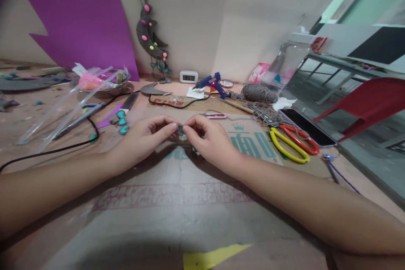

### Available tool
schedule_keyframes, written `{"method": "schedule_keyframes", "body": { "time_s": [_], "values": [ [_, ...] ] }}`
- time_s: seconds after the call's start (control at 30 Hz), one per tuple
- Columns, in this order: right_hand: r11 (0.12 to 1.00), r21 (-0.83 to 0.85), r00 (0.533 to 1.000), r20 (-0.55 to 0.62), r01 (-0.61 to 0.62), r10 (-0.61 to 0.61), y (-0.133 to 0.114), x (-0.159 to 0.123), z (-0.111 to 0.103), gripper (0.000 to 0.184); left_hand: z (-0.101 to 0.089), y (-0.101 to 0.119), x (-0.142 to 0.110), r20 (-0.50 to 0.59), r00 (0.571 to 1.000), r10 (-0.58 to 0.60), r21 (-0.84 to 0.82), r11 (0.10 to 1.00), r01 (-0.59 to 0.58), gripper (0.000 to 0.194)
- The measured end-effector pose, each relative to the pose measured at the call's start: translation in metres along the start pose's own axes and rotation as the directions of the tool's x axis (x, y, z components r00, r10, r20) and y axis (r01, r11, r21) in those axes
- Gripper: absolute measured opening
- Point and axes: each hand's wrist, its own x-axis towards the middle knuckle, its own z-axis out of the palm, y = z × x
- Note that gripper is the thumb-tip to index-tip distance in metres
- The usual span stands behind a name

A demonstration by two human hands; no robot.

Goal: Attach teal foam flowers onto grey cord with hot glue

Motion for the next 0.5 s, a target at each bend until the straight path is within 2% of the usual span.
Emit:
{"method": "schedule_keyframes", "body": {
  "time_s": [0.2, 0.27, 0.37, 0.5],
  "values": [
    [0.999, -0.036, 0.999, 0.024, 0.034, -0.033, -0.0003, -0.0012, -0.0005, 0.017, -0.0002, 0.0023, -0.001, -0.023, 1.0, -0.011, 0.084, 0.996, 0.013, 0.015],
    [0.999, 0.002, 0.999, 0.022, 0.037, -0.038, 0.0003, -0.0013, -0.0007, 0.018, -0.0002, 0.003, -0.0012, -0.022, 1.0, 0.002, 0.102, 0.995, 0.0, 0.015],
    [0.997, 0.063, 0.999, -0.007, 0.038, -0.038, 0.0008, -0.0013, -0.0001, 0.017, -0.0002, 0.0041, -0.0013, -0.024, 1.0, 0.011, 0.098, 0.995, -0.009, 0.014],
    [0.997, 0.034, 0.998, -0.022, 0.065, -0.065, 0.0012, -0.0012, 0.0008, 0.012, -0.0005, 0.0024, -0.001, -0.026, 1.0, 0.014, 0.073, 0.997, -0.012, 0.017]
  ]
}}
